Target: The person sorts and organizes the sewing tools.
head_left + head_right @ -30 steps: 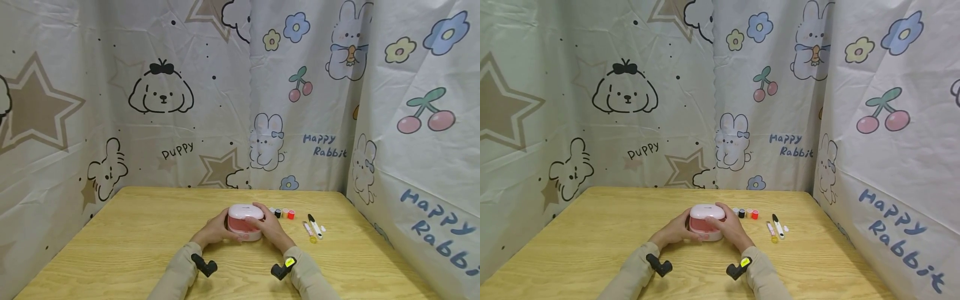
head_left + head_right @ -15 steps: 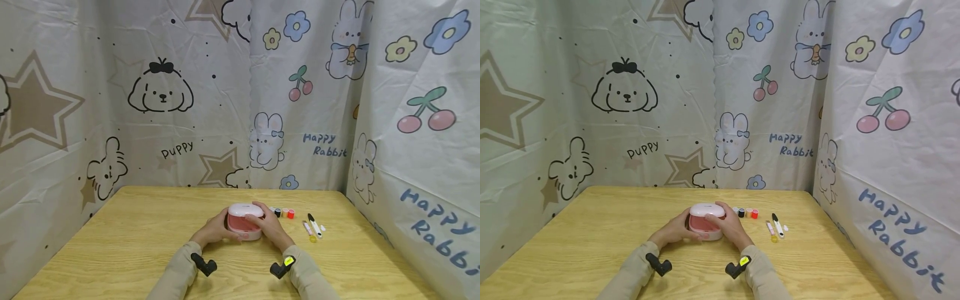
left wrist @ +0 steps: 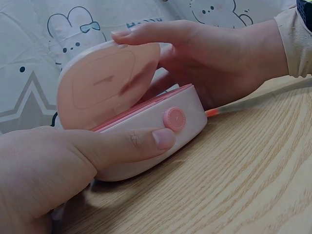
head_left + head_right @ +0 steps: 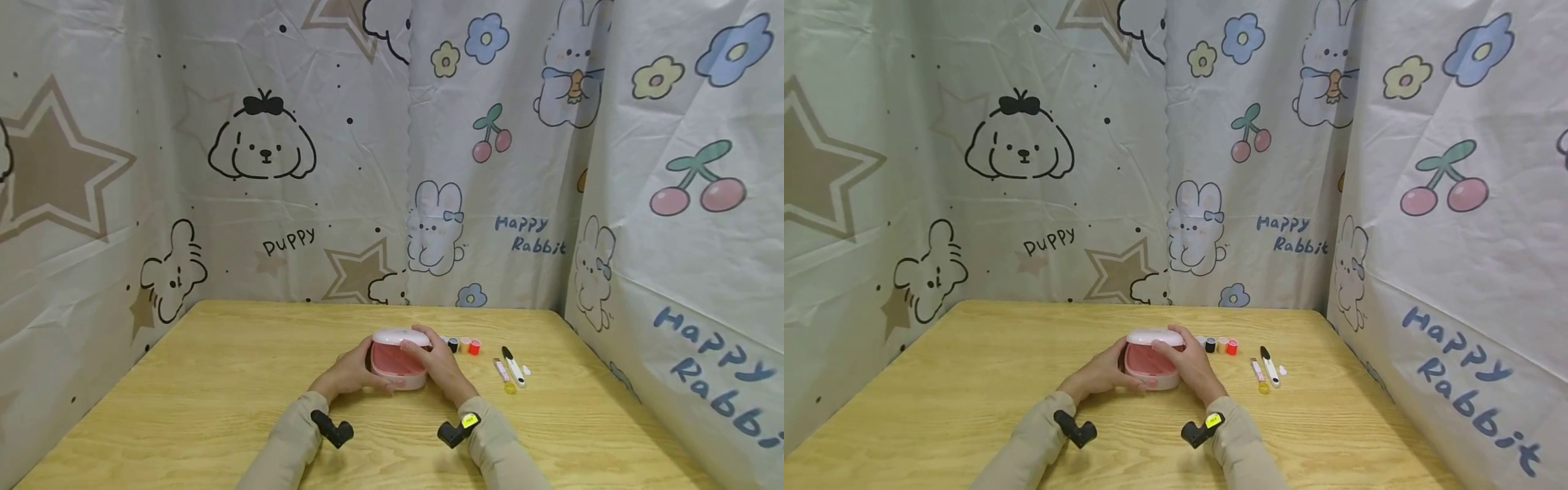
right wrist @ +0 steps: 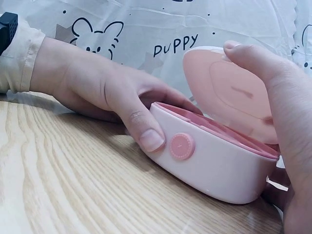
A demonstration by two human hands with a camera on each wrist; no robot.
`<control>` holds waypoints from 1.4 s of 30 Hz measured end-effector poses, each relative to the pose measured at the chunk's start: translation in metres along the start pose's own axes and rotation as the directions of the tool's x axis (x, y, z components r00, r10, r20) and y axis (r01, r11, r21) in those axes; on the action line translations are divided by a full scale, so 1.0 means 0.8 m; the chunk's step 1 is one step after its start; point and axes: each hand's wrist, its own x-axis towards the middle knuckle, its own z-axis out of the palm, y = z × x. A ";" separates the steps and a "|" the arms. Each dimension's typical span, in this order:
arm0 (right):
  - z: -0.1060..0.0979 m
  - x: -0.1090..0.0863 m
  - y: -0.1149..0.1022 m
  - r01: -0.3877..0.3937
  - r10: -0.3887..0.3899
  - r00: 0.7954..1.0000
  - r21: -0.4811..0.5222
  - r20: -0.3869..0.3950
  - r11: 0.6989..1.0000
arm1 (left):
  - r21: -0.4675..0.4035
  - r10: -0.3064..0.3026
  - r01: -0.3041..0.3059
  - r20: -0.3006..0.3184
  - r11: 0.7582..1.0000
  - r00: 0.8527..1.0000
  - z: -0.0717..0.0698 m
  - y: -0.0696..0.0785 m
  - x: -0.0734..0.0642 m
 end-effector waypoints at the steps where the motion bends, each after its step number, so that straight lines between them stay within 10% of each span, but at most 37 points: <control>1: 0.000 0.000 0.000 0.003 -0.003 1.000 -0.002 -0.002 1.000 | 0.001 0.001 -0.001 0.001 1.000 1.000 0.000 0.001 0.000; 42: 0.018 0.011 -0.009 -0.060 0.047 0.972 -0.046 -0.228 0.997 | 0.005 0.004 -0.004 0.001 1.000 1.000 -0.002 0.003 0.001</control>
